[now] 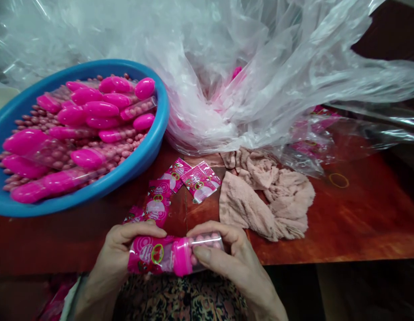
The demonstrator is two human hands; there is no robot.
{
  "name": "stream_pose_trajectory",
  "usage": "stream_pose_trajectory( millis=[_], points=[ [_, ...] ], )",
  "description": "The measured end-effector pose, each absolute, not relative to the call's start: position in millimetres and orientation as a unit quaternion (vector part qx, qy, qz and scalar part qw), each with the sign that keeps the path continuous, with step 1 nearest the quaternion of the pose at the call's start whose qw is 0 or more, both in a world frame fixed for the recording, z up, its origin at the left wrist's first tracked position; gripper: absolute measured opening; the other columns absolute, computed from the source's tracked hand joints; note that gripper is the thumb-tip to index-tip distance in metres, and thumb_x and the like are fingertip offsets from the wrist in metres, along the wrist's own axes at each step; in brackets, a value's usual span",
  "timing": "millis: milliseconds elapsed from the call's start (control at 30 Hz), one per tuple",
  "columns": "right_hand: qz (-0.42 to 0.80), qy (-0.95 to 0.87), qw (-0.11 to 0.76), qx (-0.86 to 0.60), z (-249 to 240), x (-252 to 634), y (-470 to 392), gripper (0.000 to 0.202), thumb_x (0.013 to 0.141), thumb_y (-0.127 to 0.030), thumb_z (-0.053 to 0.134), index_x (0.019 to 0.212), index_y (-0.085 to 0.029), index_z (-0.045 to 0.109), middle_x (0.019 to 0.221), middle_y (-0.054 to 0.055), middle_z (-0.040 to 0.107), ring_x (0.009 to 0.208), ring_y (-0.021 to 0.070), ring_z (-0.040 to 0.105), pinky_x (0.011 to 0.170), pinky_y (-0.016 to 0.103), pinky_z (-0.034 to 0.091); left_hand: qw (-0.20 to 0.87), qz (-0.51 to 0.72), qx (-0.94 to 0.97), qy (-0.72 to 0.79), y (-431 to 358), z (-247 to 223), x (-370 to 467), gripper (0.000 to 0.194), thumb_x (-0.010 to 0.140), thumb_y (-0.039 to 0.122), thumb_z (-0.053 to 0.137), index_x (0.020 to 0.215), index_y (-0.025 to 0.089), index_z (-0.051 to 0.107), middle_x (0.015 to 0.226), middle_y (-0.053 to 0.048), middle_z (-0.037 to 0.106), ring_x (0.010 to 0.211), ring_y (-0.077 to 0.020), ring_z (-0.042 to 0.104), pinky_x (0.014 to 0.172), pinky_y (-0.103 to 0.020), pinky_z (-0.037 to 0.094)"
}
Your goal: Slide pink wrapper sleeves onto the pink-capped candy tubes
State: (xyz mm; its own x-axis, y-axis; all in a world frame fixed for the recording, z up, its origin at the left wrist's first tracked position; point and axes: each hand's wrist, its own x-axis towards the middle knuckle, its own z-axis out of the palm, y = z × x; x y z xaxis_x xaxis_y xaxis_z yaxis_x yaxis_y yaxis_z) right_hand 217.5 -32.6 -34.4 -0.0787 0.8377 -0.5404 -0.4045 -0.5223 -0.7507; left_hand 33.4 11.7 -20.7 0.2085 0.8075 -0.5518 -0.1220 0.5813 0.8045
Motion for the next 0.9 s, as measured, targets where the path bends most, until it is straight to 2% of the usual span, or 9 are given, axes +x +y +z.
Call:
stream_pose_trajectory(
  millis=[133, 267, 433, 567, 633, 767, 833, 900],
  points=[
    [0.738, -0.229, 0.406, -0.488, -37.8, 212.1, -30.6, 0.025, 0.073, -0.039, 0.072, 0.086, -0.018, 0.069, 0.053, -0.004, 0.059, 0.04, 0.0026, 0.047, 0.039, 0.01, 0.033, 0.722, 0.299, 0.349, 0.517, 12.8, -17.6, 32.6, 0.019, 0.057, 0.007, 0.072, 0.067, 0.022, 0.078, 0.056, 0.0, 0.068, 0.037, -0.0076, 0.055, 0.034, -0.013, 0.041],
    [0.758, -0.22, 0.421, -0.446, -41.5, 205.0, -30.3, 0.02, 0.081, -0.036, 0.065, 0.089, -0.017, 0.063, 0.056, 0.001, 0.066, 0.045, 0.0076, 0.058, 0.037, 0.01, 0.039, 0.718, 0.321, 0.362, 0.5, 13.4, -19.2, 30.9, 0.023, 0.056, 0.003, 0.072, 0.066, 0.023, 0.078, 0.06, -0.001, 0.072, 0.052, -0.0081, 0.06, 0.053, -0.012, 0.047],
    [0.758, -0.171, 0.448, -0.443, -41.5, 196.8, -30.8, 0.02, 0.08, -0.037, 0.067, 0.088, -0.019, 0.061, 0.057, -0.001, 0.065, 0.04, 0.005, 0.057, 0.038, 0.008, 0.039, 0.758, 0.294, 0.307, 0.495, 14.5, -32.1, 22.7, 0.026, 0.057, 0.007, 0.074, 0.078, 0.022, 0.077, 0.054, 0.002, 0.066, 0.04, -0.0038, 0.053, 0.039, -0.009, 0.039],
    [0.707, -0.161, 0.505, -0.469, -42.6, 191.5, -30.9, 0.017, 0.079, -0.033, 0.069, 0.086, -0.019, 0.063, 0.053, -0.003, 0.061, 0.041, 0.0056, 0.056, 0.039, 0.009, 0.041, 0.729, 0.361, 0.27, 0.514, 19.3, -38.8, 15.7, 0.024, 0.062, 0.02, 0.077, 0.086, 0.019, 0.074, 0.062, 0.001, 0.066, 0.034, -0.0026, 0.045, 0.029, -0.01, 0.035],
    [0.687, -0.165, 0.528, -0.472, -44.0, 190.0, -31.1, 0.016, 0.079, -0.034, 0.069, 0.087, -0.02, 0.064, 0.053, -0.003, 0.061, 0.041, 0.0057, 0.056, 0.038, 0.009, 0.041, 0.697, 0.41, 0.256, 0.53, 20.5, -36.6, 14.5, 0.022, 0.068, 0.027, 0.074, 0.087, 0.018, 0.073, 0.067, -0.001, 0.068, 0.04, -0.0048, 0.05, 0.031, -0.011, 0.04],
    [0.647, -0.164, 0.561, -0.489, -44.7, 187.7, -31.1, 0.018, 0.078, -0.034, 0.07, 0.088, -0.021, 0.065, 0.064, 0.0, 0.067, 0.043, 0.0056, 0.056, 0.039, 0.01, 0.042, 0.621, 0.476, 0.283, 0.555, 15.8, -30.8, 17.7, 0.008, 0.07, 0.025, 0.073, 0.074, 0.018, 0.071, 0.083, -0.003, 0.071, 0.049, -0.0071, 0.058, 0.043, -0.015, 0.048],
    [0.633, -0.167, 0.561, -0.506, -43.4, 185.7, -30.8, 0.019, 0.078, -0.035, 0.07, 0.087, -0.019, 0.065, 0.057, -0.001, 0.064, 0.042, 0.0052, 0.054, 0.039, 0.009, 0.041, 0.624, 0.467, 0.31, 0.545, 12.1, -31.9, 21.1, 0.011, 0.065, 0.024, 0.077, 0.074, 0.019, 0.073, 0.091, -0.004, 0.07, 0.052, -0.0084, 0.058, 0.043, -0.017, 0.049],
    [0.626, -0.174, 0.559, -0.515, -41.7, 183.3, -30.5, 0.021, 0.078, -0.036, 0.069, 0.087, -0.019, 0.064, 0.052, -0.002, 0.061, 0.041, 0.0049, 0.053, 0.039, 0.009, 0.04, 0.652, 0.438, 0.319, 0.531, 9.8, -34.8, 24.6, 0.023, 0.057, 0.022, 0.081, 0.08, 0.02, 0.075, 0.093, -0.004, 0.07, 0.055, -0.0098, 0.057, 0.042, -0.017, 0.048]
  ],
)
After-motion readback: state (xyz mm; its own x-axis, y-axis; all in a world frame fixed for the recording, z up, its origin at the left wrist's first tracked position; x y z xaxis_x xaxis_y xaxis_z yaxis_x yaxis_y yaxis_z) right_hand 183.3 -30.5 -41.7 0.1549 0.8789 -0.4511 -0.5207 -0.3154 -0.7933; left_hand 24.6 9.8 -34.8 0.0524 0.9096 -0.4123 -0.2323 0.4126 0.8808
